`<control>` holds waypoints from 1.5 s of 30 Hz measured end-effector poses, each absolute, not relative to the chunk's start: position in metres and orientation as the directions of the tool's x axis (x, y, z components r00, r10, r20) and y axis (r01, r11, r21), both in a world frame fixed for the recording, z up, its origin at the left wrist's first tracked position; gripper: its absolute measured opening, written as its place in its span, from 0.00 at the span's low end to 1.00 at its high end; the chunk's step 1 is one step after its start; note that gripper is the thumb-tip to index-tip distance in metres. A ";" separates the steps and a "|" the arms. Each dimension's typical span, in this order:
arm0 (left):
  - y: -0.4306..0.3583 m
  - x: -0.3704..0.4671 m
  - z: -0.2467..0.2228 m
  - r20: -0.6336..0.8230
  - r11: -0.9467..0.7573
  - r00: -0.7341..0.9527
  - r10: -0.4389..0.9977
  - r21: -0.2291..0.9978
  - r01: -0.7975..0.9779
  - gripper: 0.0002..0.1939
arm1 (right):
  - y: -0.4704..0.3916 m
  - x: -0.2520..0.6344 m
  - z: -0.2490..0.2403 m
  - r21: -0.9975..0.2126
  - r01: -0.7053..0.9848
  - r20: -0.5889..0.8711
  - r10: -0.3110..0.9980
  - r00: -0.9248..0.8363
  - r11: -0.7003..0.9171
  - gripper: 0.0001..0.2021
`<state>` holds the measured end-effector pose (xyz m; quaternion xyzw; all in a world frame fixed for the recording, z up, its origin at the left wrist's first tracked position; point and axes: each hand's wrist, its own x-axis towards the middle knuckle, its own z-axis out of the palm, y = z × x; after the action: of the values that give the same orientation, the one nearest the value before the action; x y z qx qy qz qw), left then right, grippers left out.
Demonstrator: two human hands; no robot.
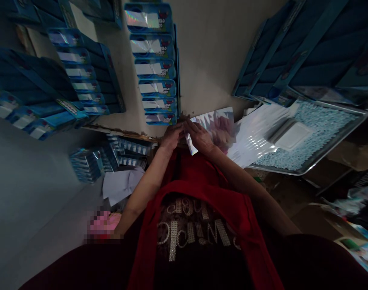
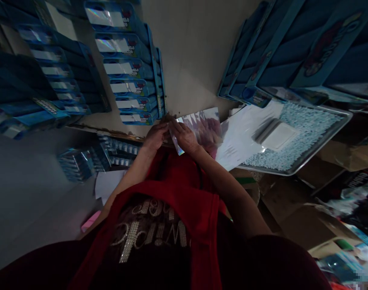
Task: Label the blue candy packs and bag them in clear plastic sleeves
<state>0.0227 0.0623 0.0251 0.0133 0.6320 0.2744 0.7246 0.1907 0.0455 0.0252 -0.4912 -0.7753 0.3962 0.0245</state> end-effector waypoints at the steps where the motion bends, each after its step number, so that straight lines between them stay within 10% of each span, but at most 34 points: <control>1: 0.062 0.023 0.025 -0.908 0.846 0.048 0.415 0.367 -0.386 0.14 | 0.042 0.193 0.026 -0.638 0.742 -0.347 0.783 -0.517 0.207 0.31; 15: 0.066 0.026 0.003 -0.792 0.798 -0.208 0.574 0.598 -0.077 0.10 | 0.042 0.196 0.066 -0.485 0.835 -0.346 0.820 -0.455 0.259 0.14; 20: 0.062 0.014 0.011 -0.635 0.711 -0.325 0.701 0.662 0.239 0.08 | 0.039 0.206 0.146 -0.653 0.757 -0.339 0.907 -0.249 -0.036 0.11; 24: 0.037 -0.005 0.063 -0.642 0.679 -0.341 0.687 0.734 -0.015 0.22 | 0.060 0.206 0.205 -0.750 0.487 -0.575 0.805 -0.146 -0.448 0.12; 29: 0.019 -0.024 0.145 -0.729 0.669 0.065 0.682 0.585 -0.460 0.45 | 0.085 0.192 0.227 -0.691 0.232 -0.723 0.664 -0.190 -0.685 0.17; 35: 0.034 -0.024 0.182 -0.749 0.635 -0.068 0.659 0.603 -0.482 0.25 | 0.086 0.179 0.214 -0.648 0.136 -0.761 0.628 -0.164 -0.749 0.20; 45: 0.074 -0.057 0.179 -0.656 0.615 -0.237 0.716 0.754 -0.231 0.20 | 0.104 0.130 0.196 -0.754 0.334 -0.565 0.818 0.110 -0.566 0.19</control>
<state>-0.0574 0.0737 0.1795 0.1793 0.6769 0.4007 0.5909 0.1300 0.1037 0.1961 -0.7090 -0.4061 0.5293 0.2287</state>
